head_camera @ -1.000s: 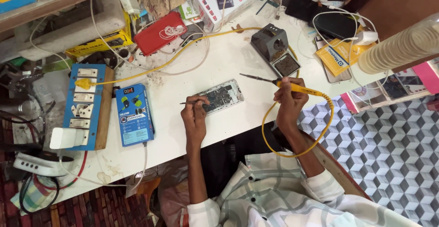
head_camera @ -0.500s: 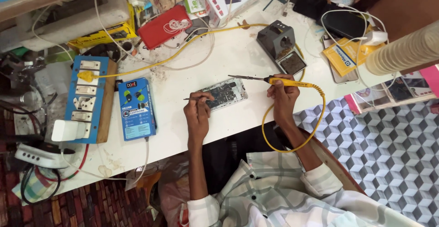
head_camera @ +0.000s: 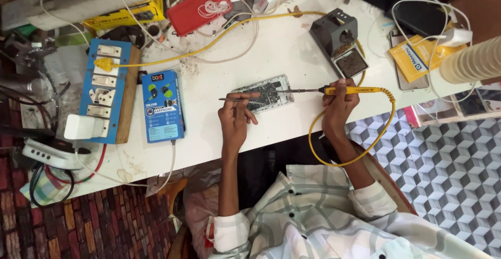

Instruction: The person uses a soldering iron and tweezers to work on a disassembled smartphone motherboard. They repeatedly apply the soldering iron to various points on the board while using tweezers to hold or adjust components. The task continues throughout the clip without a visible final state.

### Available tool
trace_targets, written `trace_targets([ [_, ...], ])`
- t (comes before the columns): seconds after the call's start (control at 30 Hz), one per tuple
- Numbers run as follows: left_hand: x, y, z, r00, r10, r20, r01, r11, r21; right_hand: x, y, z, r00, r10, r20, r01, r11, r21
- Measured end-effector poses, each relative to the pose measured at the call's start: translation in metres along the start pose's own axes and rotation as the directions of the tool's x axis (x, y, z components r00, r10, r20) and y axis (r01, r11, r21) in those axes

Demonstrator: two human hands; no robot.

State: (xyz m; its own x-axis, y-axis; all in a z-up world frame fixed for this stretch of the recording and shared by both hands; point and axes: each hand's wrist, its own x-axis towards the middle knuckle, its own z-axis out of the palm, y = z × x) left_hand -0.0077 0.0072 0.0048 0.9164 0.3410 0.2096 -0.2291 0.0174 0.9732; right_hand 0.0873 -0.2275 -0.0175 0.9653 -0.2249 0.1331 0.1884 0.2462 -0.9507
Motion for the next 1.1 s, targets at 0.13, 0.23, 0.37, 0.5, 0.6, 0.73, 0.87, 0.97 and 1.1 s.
trace_targets([
  [0.13,0.0,-0.004,0.003,0.999,0.046,-0.007,-0.045,0.996,0.081,0.0,-0.001,0.001,1.0,0.011,0.014,-0.011,1.0,-0.009],
  [0.23,0.0,-0.009,0.002,0.989,0.143,-0.023,-0.143,0.99,0.009,0.0,-0.003,0.001,1.0,0.021,0.023,-0.021,1.0,-0.008],
  [0.37,-0.001,-0.015,0.002,0.994,0.11,-0.02,-0.109,0.993,0.046,-0.001,-0.004,0.0,0.999,0.018,0.039,-0.017,0.999,-0.031],
  [0.5,-0.001,-0.013,0.001,0.99,0.139,-0.001,-0.138,0.989,0.057,-0.002,-0.004,0.0,0.999,0.018,0.046,-0.016,0.999,-0.031],
  [0.6,-0.001,-0.011,0.002,0.991,0.131,0.004,-0.131,0.989,0.068,-0.001,-0.003,0.0,0.997,0.027,0.066,-0.027,1.0,-0.007],
  [0.73,-0.002,-0.007,0.004,0.997,0.08,-0.01,-0.078,0.99,0.118,0.0,-0.006,-0.001,0.981,0.05,0.186,-0.046,0.999,-0.024],
  [0.87,-0.004,-0.003,0.005,0.999,0.032,-0.033,-0.03,0.997,0.07,-0.001,-0.009,0.001,0.978,0.047,0.205,-0.034,0.997,-0.066],
  [0.97,-0.001,-0.001,0.005,0.999,0.036,-0.03,-0.033,0.996,0.083,-0.001,-0.011,0.004,0.98,0.04,0.196,-0.023,0.996,-0.092],
  [1.1,-0.001,-0.001,0.005,0.999,0.029,-0.031,-0.027,0.997,0.072,-0.001,-0.015,0.006,0.979,0.031,0.204,-0.001,0.989,-0.15],
])
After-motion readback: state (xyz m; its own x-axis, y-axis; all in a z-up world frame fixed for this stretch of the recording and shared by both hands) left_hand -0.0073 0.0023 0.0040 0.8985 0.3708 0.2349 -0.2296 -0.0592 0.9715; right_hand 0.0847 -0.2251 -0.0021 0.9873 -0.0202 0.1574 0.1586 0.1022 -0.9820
